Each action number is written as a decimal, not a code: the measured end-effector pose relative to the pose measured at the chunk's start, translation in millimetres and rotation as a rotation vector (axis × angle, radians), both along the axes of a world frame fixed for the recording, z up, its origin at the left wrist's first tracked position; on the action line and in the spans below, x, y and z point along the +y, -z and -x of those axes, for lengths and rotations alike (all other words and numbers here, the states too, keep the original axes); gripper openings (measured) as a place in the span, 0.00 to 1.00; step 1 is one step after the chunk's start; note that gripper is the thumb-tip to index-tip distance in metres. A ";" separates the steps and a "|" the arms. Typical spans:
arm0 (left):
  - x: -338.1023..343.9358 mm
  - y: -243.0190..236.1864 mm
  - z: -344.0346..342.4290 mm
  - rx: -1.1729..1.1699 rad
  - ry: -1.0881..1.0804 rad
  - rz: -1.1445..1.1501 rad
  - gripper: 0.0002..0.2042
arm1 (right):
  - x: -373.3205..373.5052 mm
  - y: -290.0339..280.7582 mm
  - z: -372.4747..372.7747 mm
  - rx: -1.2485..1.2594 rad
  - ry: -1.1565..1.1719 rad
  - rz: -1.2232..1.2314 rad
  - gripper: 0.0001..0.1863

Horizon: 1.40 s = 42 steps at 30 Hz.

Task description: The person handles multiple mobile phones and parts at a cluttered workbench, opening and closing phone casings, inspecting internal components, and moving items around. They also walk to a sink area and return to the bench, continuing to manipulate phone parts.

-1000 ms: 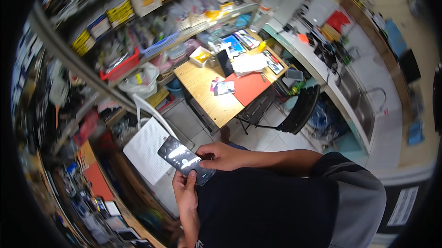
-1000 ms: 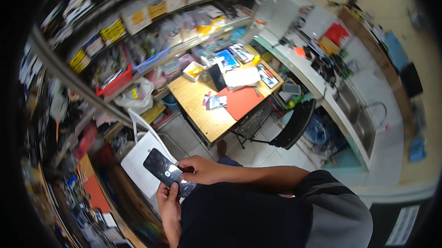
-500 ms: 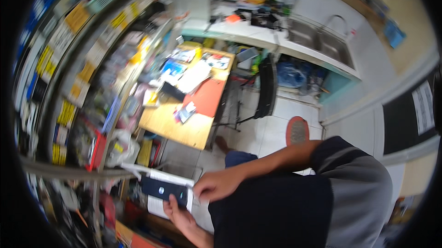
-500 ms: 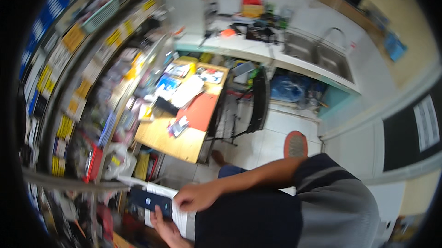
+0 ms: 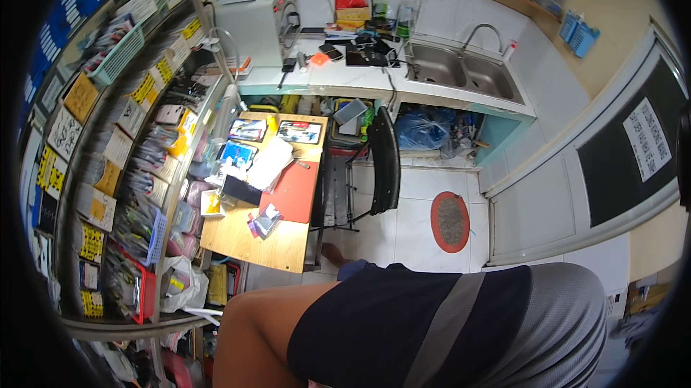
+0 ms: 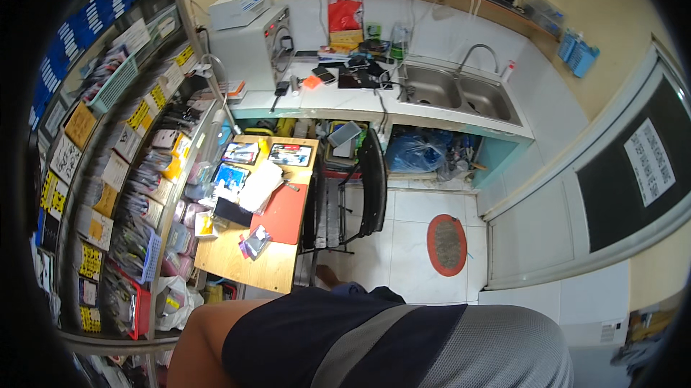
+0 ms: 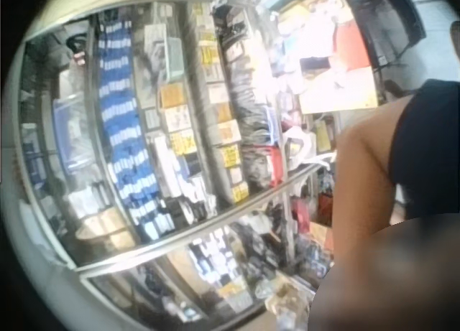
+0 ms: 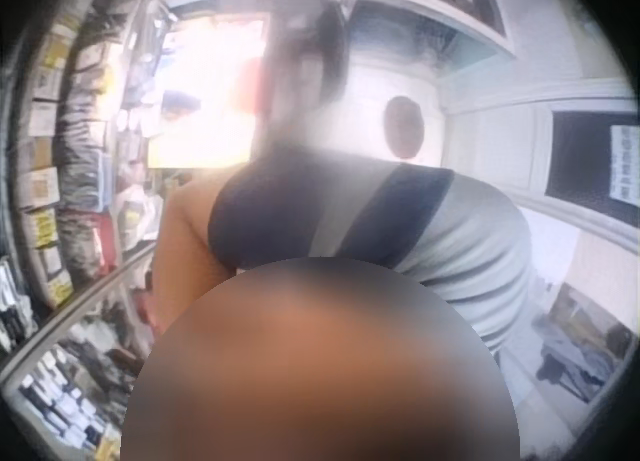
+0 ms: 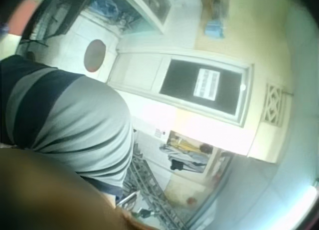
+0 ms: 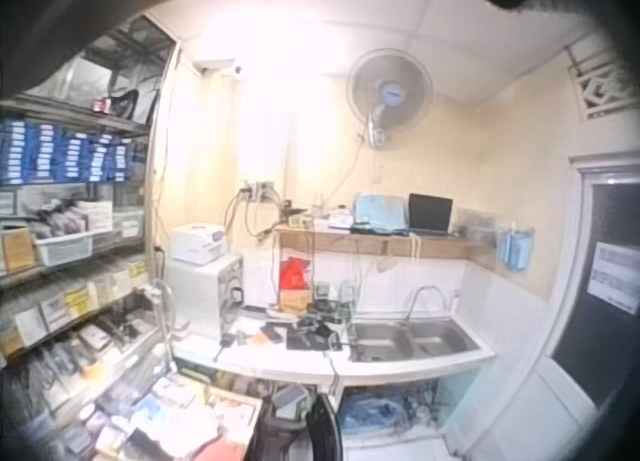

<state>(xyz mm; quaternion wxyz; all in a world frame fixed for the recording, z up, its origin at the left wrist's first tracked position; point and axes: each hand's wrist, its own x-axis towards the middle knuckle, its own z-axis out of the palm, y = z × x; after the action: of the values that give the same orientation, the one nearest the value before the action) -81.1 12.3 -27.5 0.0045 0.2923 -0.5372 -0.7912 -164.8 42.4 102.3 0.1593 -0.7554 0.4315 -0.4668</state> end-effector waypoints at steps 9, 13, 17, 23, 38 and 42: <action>-10.4 -6.8 12.7 -0.049 -0.001 0.038 0.30 | -10.4 -17.5 31.7 0.040 0.003 0.020 0.22; -9.8 -11.5 36.3 -0.059 0.051 0.060 0.33 | 15.9 -26.0 74.5 0.064 0.040 0.014 0.23; -27.7 -22.7 48.9 -0.091 0.019 0.068 0.36 | 96.7 49.2 153.1 0.041 0.169 -0.351 0.24; -24.2 9.5 104.9 0.012 -0.163 0.038 0.17 | 282.7 263.0 340.2 0.208 1.344 -0.903 0.46; 51.4 -30.3 247.9 -0.242 0.642 0.807 0.23 | 488.3 290.8 379.1 -0.360 1.998 -0.841 0.47; 53.7 -14.6 257.0 -0.230 0.663 0.854 0.25 | 582.6 346.1 408.2 -0.052 2.241 -1.291 0.44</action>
<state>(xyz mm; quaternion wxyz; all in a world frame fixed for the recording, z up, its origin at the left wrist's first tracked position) -338.1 66.0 -12.9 -0.1852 0.1643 -0.8707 -0.4249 -573.0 625.0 -243.8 0.0255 0.2382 0.9685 -0.0679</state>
